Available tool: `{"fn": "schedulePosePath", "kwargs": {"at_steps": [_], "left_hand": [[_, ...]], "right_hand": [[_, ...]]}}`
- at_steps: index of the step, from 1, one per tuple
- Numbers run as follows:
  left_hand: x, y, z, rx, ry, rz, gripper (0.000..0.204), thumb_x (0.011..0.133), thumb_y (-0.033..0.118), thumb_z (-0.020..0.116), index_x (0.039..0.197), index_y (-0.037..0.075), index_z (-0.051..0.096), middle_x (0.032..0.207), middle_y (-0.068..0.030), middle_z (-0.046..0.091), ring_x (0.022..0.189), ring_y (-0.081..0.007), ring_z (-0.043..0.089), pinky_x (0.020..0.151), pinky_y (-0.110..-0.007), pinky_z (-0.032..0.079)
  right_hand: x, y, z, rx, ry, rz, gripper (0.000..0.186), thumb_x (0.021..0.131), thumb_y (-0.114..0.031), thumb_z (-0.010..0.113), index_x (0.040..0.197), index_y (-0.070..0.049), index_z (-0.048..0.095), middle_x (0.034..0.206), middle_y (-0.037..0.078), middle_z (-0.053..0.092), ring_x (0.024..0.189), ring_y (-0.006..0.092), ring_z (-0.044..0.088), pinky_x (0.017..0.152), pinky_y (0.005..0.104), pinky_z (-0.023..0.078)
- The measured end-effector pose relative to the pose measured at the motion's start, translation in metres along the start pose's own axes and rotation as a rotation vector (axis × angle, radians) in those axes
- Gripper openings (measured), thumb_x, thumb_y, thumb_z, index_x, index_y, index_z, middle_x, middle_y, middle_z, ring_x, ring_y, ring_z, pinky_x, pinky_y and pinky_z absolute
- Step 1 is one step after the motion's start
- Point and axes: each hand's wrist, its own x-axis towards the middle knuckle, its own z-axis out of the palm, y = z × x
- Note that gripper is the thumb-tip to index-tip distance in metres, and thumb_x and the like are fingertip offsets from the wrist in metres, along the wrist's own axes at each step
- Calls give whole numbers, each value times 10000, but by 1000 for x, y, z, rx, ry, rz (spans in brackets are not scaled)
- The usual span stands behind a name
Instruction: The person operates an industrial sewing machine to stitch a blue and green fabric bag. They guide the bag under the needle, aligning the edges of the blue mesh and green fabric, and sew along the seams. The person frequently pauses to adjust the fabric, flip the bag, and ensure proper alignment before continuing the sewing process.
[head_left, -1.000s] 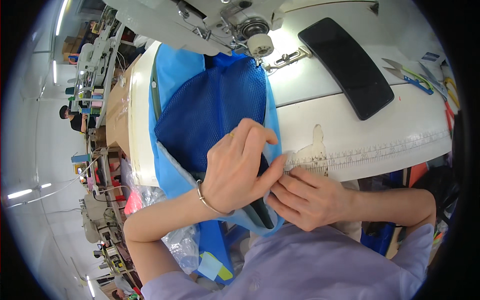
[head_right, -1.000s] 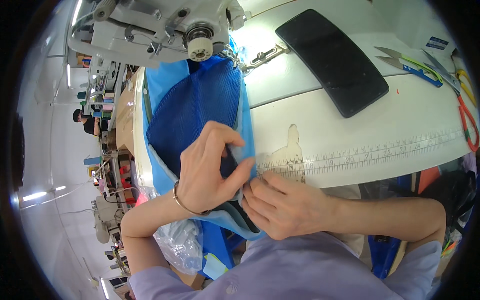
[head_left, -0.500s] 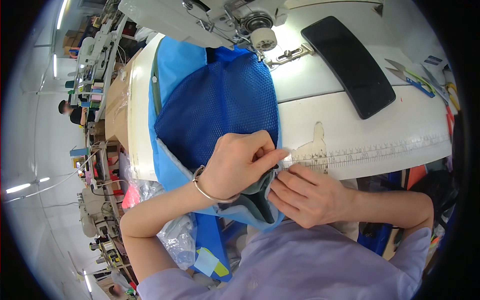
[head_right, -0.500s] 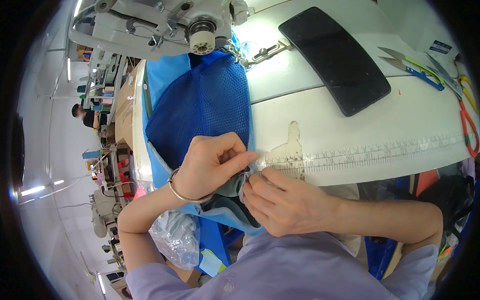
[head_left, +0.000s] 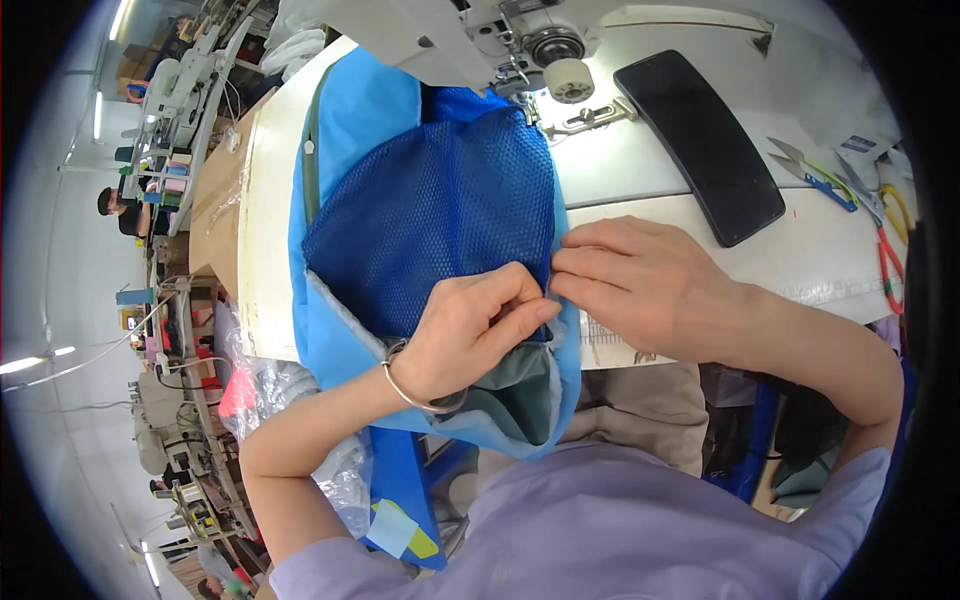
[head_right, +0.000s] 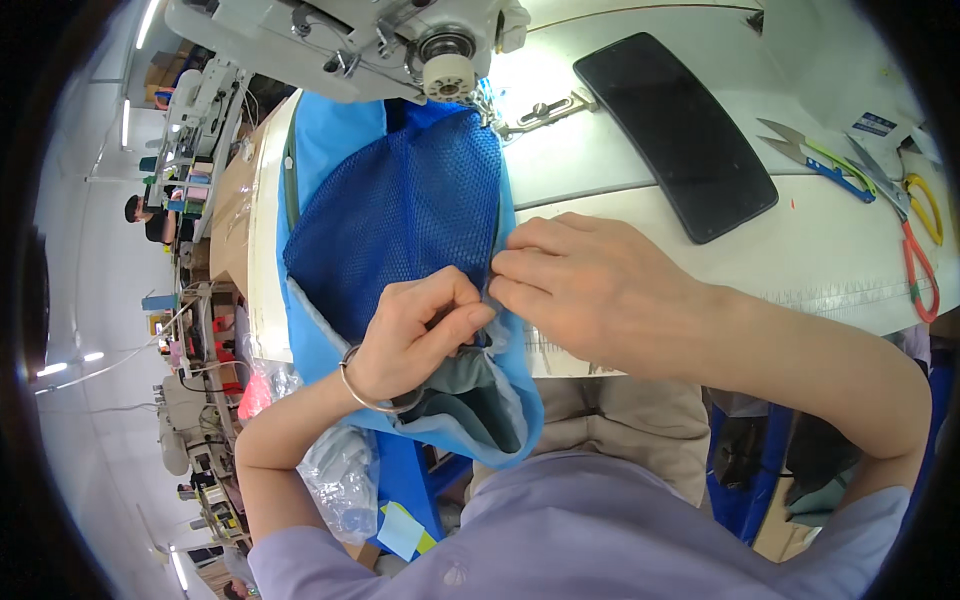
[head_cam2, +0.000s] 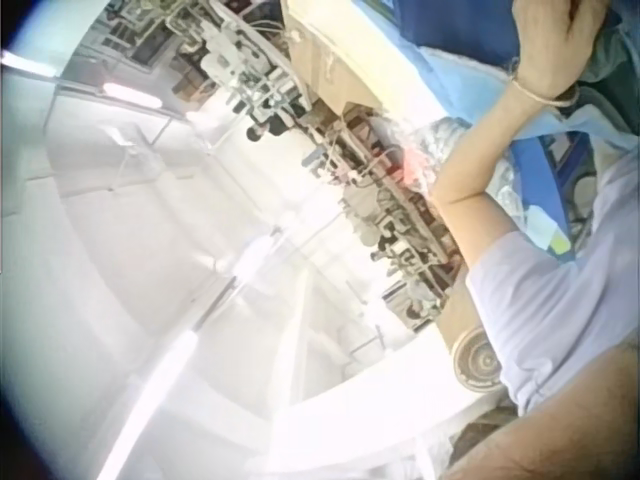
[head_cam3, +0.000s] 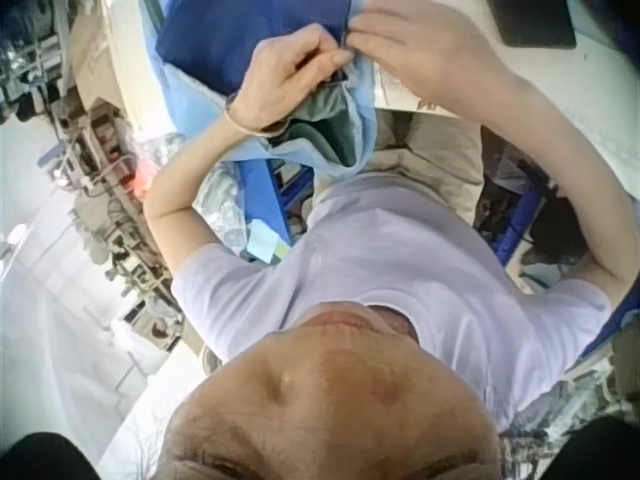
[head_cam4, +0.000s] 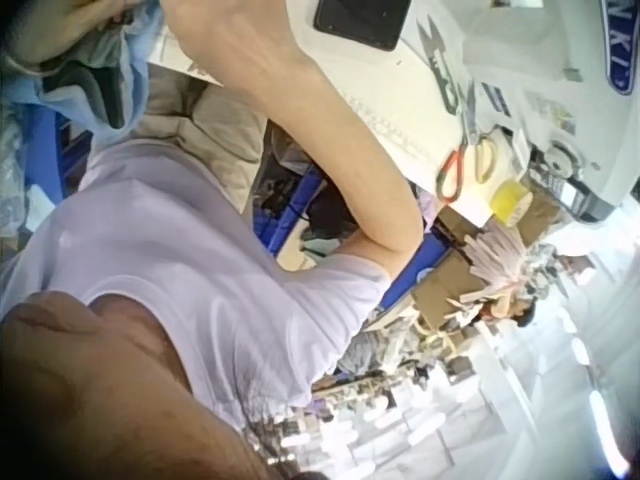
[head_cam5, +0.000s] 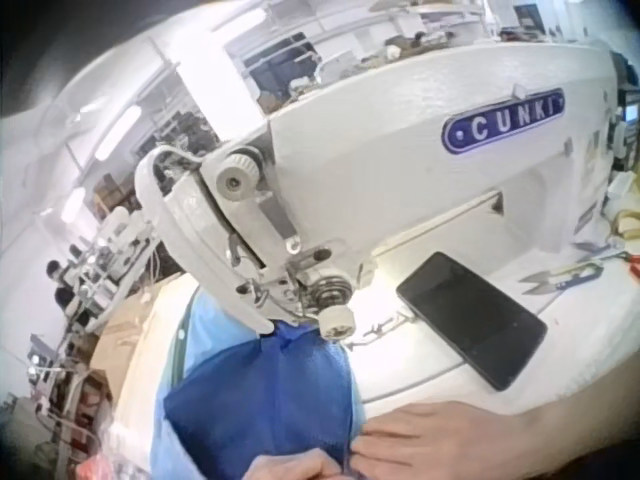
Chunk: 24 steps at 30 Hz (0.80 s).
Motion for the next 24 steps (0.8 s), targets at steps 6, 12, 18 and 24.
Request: {"fn": "schedulePosePath", "kwargs": {"at_steps": [6,12,18,24], "left_hand": [[0,-5,-2,-72,-11,40,203,952,175,746,865,33,630,647,-64,593,539,-169,561,522,-296,440],[-1,-10,-1,-146,11,33,210,934,160,772,849,35,627,624,-36,577,523,-107,518,500,-272,407],[-4,-20,-4,-226,26,57,205,941,154,769,844,39,631,621,-3,561,522,-60,469,485,-249,364],[-5,-24,-3,-263,45,121,158,955,108,734,856,25,643,648,-19,578,526,-66,493,489,-248,374]], "right_hand": [[9,16,2,-100,17,76,276,741,-82,692,998,17,679,1066,104,679,1029,266,645,839,361,567],[13,20,2,-19,-26,-89,309,731,-79,721,1031,-11,686,1086,102,682,1078,290,648,861,366,573],[9,19,5,33,-100,-89,246,732,-106,706,963,-26,676,1016,93,659,1027,275,644,853,359,555],[17,20,0,-26,-104,-142,207,715,-106,686,898,-15,655,957,99,644,979,270,646,846,356,544]]}}
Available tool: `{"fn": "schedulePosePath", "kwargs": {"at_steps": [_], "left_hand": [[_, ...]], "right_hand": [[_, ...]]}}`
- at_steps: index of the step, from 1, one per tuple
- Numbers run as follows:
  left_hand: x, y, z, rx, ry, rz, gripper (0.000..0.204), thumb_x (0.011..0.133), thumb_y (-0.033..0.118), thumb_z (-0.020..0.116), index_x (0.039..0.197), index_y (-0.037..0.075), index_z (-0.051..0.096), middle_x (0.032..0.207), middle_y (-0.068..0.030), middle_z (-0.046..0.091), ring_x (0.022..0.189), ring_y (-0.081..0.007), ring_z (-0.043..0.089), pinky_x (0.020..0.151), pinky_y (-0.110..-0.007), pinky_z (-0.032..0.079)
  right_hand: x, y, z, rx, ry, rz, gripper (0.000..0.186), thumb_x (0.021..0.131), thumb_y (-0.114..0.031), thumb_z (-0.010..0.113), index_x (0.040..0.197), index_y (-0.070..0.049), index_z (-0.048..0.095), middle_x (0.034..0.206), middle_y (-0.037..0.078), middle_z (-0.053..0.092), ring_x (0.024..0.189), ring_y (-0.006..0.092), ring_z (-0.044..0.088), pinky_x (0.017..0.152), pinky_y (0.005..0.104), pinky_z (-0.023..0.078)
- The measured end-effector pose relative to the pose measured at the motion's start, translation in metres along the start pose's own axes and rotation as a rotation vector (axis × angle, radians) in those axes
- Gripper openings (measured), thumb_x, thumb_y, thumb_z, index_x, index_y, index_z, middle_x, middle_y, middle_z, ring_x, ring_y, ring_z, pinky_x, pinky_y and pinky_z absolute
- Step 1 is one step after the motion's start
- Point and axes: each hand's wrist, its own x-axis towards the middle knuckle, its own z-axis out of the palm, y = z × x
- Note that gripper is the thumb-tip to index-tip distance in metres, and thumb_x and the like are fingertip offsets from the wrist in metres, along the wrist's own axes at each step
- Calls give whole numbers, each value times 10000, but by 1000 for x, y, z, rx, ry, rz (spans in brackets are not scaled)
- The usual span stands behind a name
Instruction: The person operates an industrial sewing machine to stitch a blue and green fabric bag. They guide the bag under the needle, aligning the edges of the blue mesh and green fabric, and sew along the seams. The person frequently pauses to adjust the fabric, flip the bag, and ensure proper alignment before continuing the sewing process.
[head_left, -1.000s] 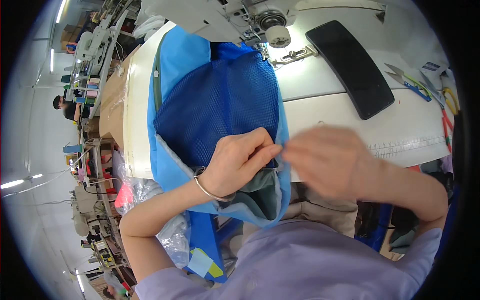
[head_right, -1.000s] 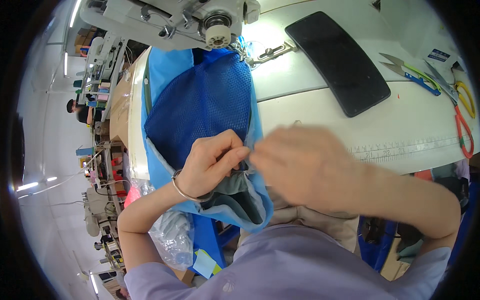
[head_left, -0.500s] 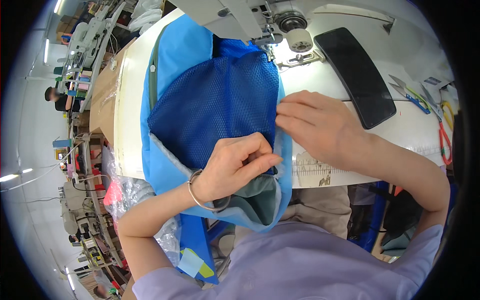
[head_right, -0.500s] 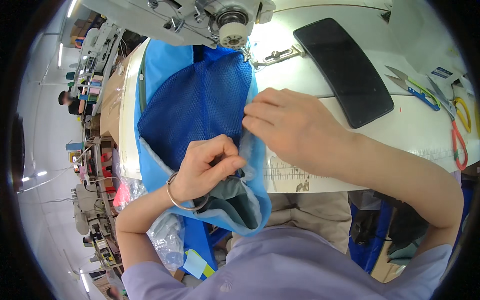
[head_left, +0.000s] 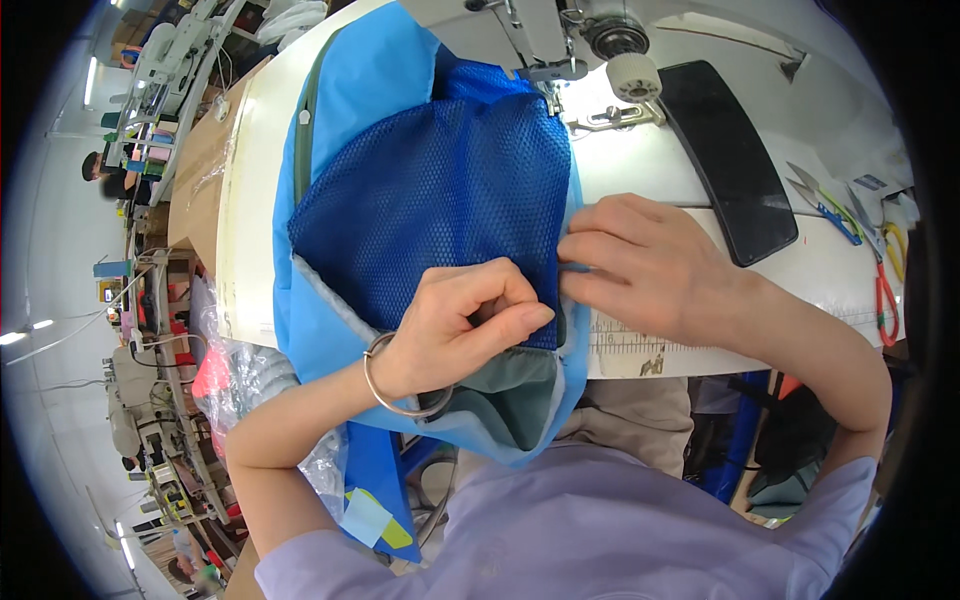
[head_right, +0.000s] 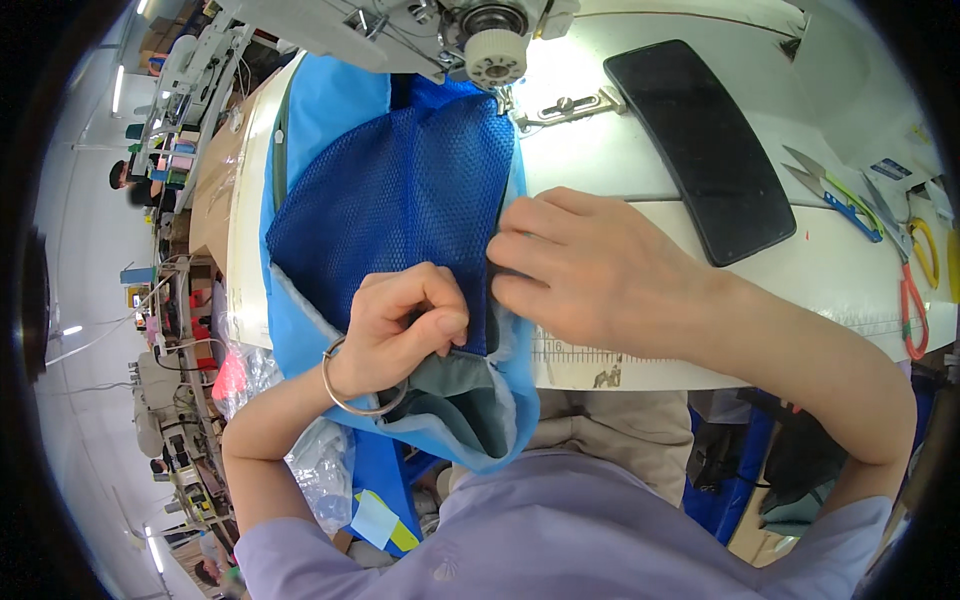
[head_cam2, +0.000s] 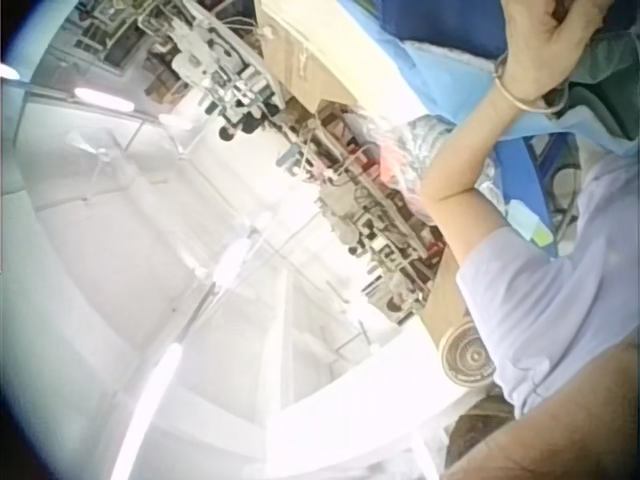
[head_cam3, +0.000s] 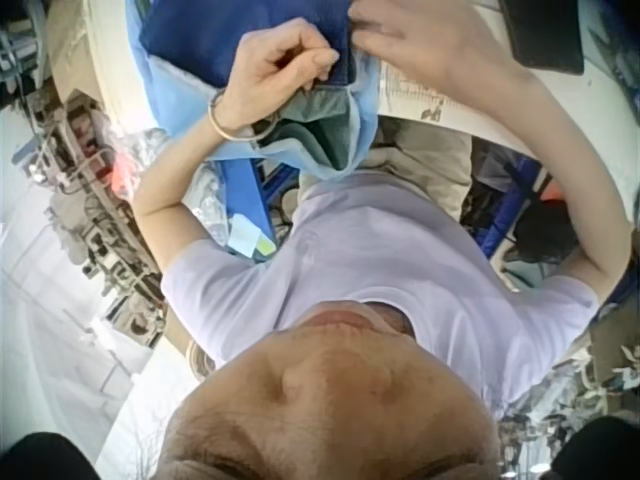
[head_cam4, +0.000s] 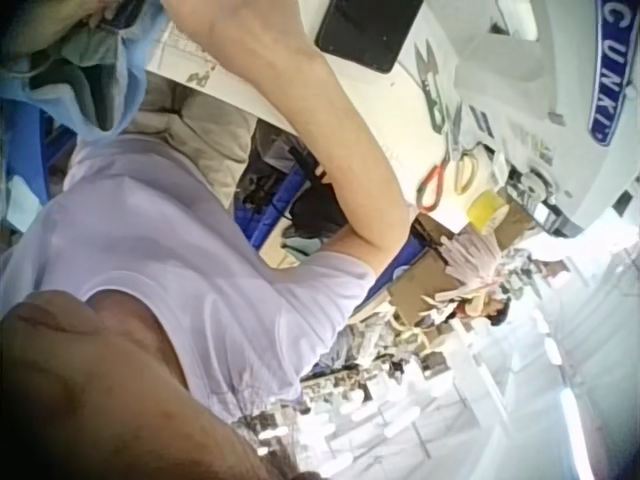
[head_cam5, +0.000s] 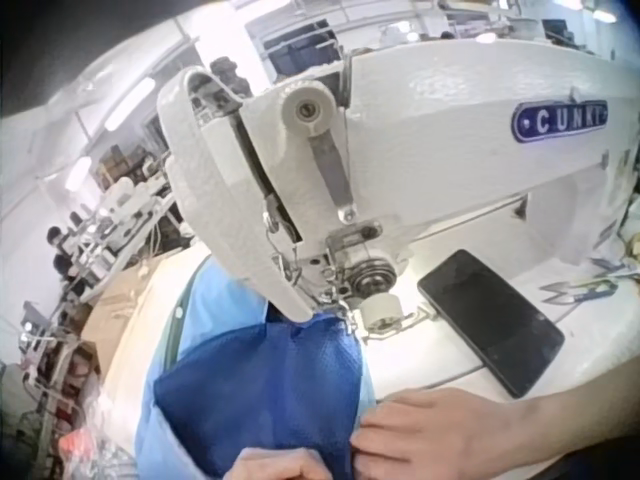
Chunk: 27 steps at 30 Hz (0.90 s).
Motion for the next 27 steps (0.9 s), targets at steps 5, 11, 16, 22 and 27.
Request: {"fn": "schedulePosePath", "kwargs": {"at_steps": [5,11,16,22,27], "left_hand": [[-2,7,-1,262,147,274,34,884,-15,685,902,1,660,847,-121,688,715,-209,659,639,-302,512],[5,14,-7,684,255,422,263,756,-84,702,1005,1,706,1082,-163,722,1026,-336,690,874,-411,541],[5,16,-13,691,195,303,197,798,18,724,995,11,723,1048,-153,714,982,-339,674,875,-413,531],[37,38,3,852,44,57,170,849,168,764,766,55,668,728,-45,684,725,-228,657,725,-365,505],[36,38,-3,456,47,-189,165,941,113,682,847,-21,664,734,-67,676,643,-136,620,586,-266,455]], "right_hand": [[-4,3,7,-64,92,-67,198,722,-93,685,887,8,646,994,130,676,985,285,662,867,376,566],[-1,9,6,-62,51,-117,186,778,-97,684,921,17,653,1024,160,689,964,287,668,852,363,564],[4,-4,-7,61,-71,-119,238,800,-127,666,976,32,678,1030,159,687,954,274,661,809,343,545],[-5,-40,-2,-89,-52,-6,316,770,-135,659,1022,49,704,1062,177,686,990,284,656,824,359,544],[-11,-35,1,-110,-23,40,294,771,-123,657,1002,52,704,1101,188,688,1059,304,651,901,387,535]]}}
